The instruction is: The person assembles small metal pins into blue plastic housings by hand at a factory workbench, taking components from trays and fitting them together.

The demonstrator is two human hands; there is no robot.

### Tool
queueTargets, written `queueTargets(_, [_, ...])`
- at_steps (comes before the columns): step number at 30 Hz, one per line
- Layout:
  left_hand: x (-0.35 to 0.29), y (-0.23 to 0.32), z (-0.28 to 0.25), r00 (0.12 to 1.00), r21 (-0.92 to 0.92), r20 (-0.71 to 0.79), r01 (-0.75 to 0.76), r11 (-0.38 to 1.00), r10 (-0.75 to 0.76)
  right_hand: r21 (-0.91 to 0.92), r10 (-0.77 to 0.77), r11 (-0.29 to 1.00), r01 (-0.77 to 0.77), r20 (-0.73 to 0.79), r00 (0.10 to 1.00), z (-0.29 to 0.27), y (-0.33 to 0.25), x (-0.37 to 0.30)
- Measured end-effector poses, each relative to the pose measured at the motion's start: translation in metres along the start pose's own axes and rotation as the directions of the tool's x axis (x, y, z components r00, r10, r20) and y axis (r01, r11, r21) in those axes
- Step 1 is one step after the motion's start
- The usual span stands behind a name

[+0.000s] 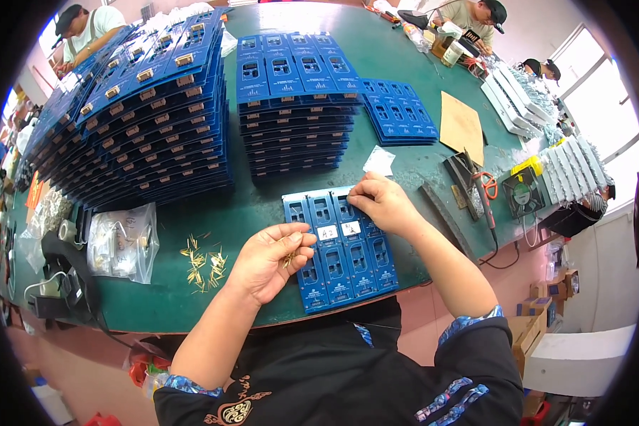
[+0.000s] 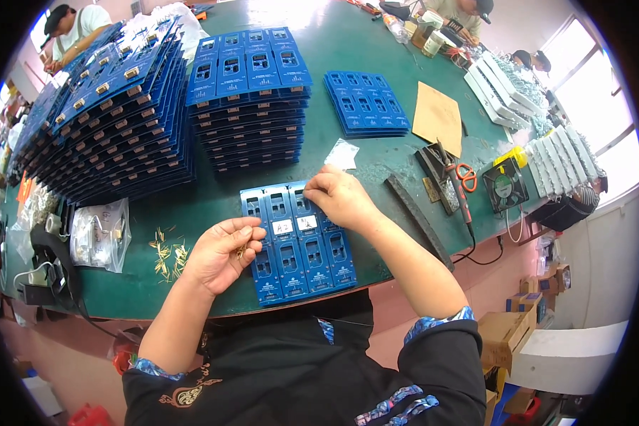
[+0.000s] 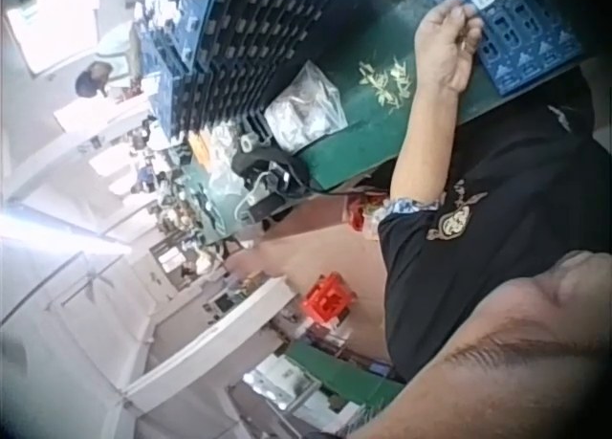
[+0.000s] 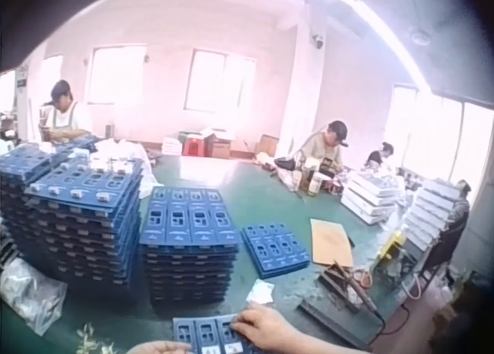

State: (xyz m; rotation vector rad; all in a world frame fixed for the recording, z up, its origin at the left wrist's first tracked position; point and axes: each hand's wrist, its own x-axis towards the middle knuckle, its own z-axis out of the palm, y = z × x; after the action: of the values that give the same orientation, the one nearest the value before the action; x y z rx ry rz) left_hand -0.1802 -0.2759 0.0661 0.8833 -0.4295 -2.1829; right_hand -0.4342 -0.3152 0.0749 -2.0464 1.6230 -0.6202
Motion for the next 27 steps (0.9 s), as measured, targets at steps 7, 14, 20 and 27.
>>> queueTargets(7, [-0.0003, 0.0011, -0.0021, 1.0, -0.007, 0.005, 0.005, 1.0, -0.005, -0.071, -0.106, 0.992, 0.104, -0.037, 0.994, 0.0023, -0.0017, -0.0054])
queueTargets(14, [-0.0007, 0.0006, -0.0035, 1.0, -0.006, 0.028, -0.003, 1.0, 0.003, -0.12, -0.12, 0.986, 0.113, -0.053, 0.991, 0.0022, 0.0002, -0.0054])
queueTargets(20, [-0.0007, 0.0006, -0.0029, 0.999, -0.006, 0.032, 0.005, 1.0, -0.004, -0.202, -0.131, 0.972, 0.123, -0.027, 0.991, 0.0035, -0.0037, -0.0067])
queueTargets(27, [-0.003, 0.0013, -0.0035, 0.999, -0.014, 0.036, 0.009, 1.0, -0.009, -0.21, -0.197, 0.96, 0.184, -0.043, 0.979, -0.0016, -0.0036, -0.0097])
